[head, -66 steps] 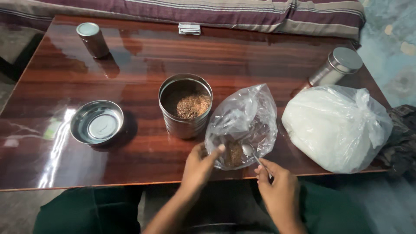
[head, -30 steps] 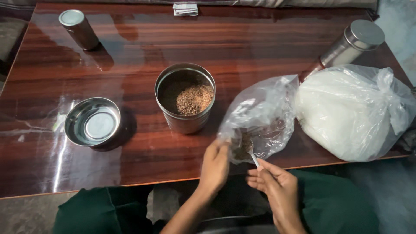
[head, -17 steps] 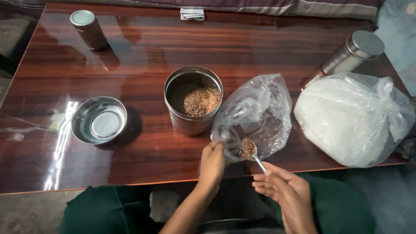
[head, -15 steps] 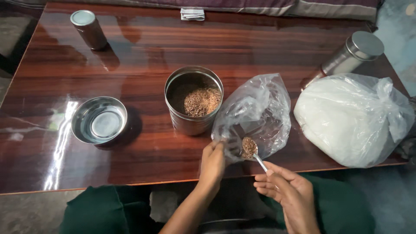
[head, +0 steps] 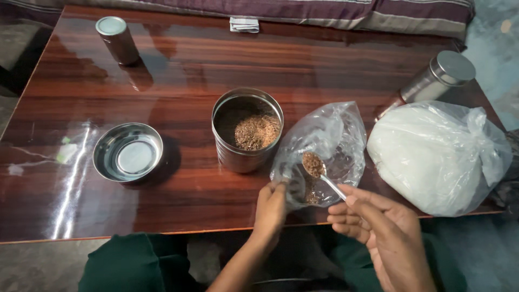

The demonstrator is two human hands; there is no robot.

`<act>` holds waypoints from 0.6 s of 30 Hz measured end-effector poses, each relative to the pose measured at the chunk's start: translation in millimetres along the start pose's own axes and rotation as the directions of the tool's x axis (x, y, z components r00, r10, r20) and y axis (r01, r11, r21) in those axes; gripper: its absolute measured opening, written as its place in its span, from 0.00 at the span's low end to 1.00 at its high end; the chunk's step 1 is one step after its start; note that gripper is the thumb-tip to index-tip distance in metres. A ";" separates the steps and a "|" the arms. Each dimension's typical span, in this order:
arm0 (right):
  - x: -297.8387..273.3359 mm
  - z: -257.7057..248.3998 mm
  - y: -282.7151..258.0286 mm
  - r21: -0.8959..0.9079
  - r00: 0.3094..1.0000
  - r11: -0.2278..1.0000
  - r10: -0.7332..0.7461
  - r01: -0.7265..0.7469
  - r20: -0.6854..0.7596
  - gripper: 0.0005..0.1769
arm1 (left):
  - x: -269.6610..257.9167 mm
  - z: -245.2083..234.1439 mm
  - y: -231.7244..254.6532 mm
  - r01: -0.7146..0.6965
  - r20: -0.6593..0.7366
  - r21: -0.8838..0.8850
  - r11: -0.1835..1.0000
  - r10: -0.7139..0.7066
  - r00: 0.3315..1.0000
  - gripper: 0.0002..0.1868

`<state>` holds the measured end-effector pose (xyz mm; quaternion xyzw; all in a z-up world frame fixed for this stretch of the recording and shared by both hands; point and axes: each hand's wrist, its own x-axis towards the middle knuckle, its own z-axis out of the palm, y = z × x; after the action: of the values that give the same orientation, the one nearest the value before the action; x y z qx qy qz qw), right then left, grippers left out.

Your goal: The person scoops grains from a plastic bag into a metal container using a spoon. They repeatedly transfer spoonfuls until the bag is empty, then crumple the bag and place it aside.

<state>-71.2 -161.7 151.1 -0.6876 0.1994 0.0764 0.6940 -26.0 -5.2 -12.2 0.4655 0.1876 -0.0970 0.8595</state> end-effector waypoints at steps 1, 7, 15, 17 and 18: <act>-0.6 4.1 -6.4 0.002 1.000 1.000 0.003 -0.003 0.004 0.24 | -0.6 0.8 1.4 0.021 -0.013 0.010 1.000 -0.021 1.000 0.19; 6.6 32.0 -33.5 0.040 0.992 0.997 -0.067 0.063 0.110 0.25 | -2.4 2.7 3.8 0.034 -0.011 -0.006 0.999 -0.034 0.999 0.19; 32.2 75.9 -45.9 0.041 0.965 0.988 -0.153 0.147 0.211 0.24 | 3.2 0.8 -3.7 -0.030 -0.017 -0.017 0.999 0.030 0.999 0.17; 37.2 84.9 -46.1 0.040 0.955 0.985 -0.173 0.169 0.242 0.24 | 4.2 0.9 -4.2 -0.002 -0.044 0.010 1.000 0.003 0.999 0.18; 39.6 89.2 -46.0 0.033 0.952 0.985 -0.174 0.171 0.251 0.24 | 4.5 1.1 -4.5 0.013 -0.058 0.024 1.000 -0.012 0.998 0.18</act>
<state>-2.5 -82.4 176.2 -0.6831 0.0488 0.1014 0.7216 -23.2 -8.5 -16.9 0.4773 0.2141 -0.0911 0.8474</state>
